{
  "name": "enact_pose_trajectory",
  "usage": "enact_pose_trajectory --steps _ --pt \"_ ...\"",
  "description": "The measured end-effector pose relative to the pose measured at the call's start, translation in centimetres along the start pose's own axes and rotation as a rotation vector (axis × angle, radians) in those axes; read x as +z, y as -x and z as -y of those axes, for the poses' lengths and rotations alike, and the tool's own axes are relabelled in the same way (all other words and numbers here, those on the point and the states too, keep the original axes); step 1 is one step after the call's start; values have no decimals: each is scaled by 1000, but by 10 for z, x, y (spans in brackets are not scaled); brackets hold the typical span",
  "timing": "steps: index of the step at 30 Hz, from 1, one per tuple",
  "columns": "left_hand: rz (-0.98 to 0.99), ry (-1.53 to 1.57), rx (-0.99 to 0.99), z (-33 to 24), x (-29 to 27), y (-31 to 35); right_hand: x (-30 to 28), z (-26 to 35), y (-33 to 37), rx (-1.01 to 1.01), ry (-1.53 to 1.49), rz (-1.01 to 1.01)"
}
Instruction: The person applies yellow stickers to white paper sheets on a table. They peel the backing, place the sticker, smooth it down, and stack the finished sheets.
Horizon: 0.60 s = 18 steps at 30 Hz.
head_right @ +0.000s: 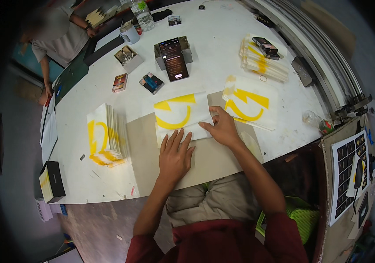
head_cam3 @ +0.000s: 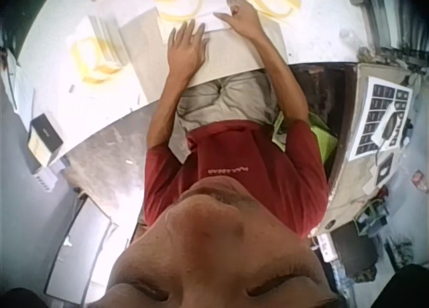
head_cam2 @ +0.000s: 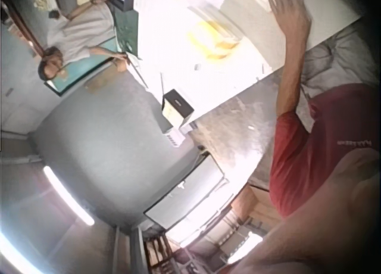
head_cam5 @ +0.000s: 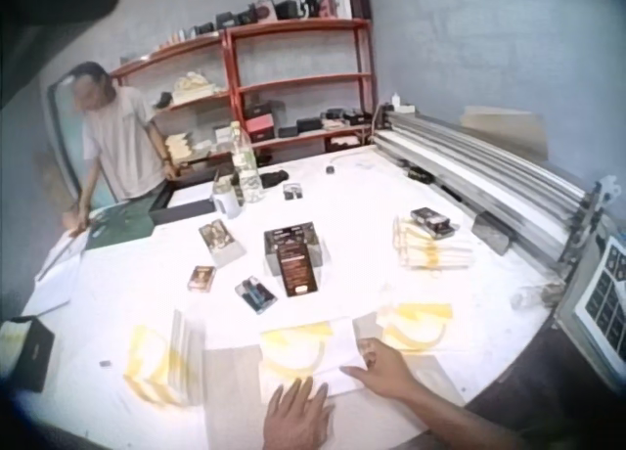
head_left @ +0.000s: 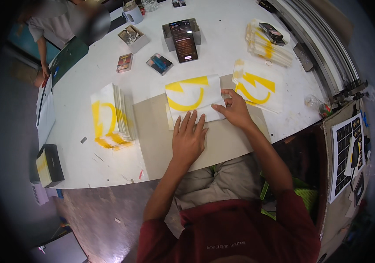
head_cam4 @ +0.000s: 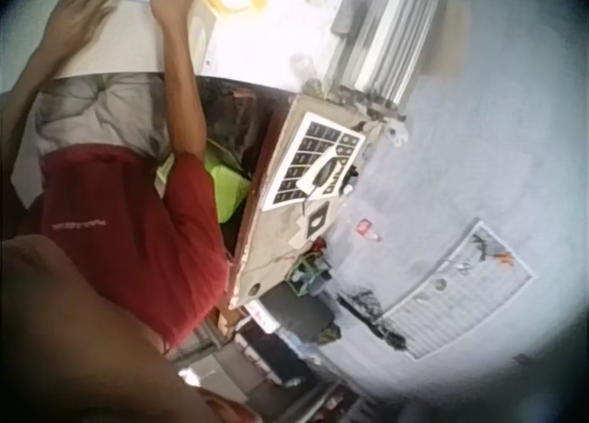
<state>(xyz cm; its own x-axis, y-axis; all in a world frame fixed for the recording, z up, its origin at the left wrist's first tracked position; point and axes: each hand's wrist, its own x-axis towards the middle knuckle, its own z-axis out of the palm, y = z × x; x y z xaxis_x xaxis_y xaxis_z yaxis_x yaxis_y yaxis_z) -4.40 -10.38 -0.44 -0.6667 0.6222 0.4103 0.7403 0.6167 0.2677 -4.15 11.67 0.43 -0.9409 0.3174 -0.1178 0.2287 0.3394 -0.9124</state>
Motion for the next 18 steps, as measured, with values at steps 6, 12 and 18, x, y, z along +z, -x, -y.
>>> enact_pose_trajectory --steps 6,12,18 --pt "15 11 -11 2 12 6 1 -16 50 -615 319 -198" --pt "21 50 -3 7 13 6 11 -33 57 -695 482 -126" --pt "94 25 -24 -2 11 12 13 -32 68 -688 623 -120"
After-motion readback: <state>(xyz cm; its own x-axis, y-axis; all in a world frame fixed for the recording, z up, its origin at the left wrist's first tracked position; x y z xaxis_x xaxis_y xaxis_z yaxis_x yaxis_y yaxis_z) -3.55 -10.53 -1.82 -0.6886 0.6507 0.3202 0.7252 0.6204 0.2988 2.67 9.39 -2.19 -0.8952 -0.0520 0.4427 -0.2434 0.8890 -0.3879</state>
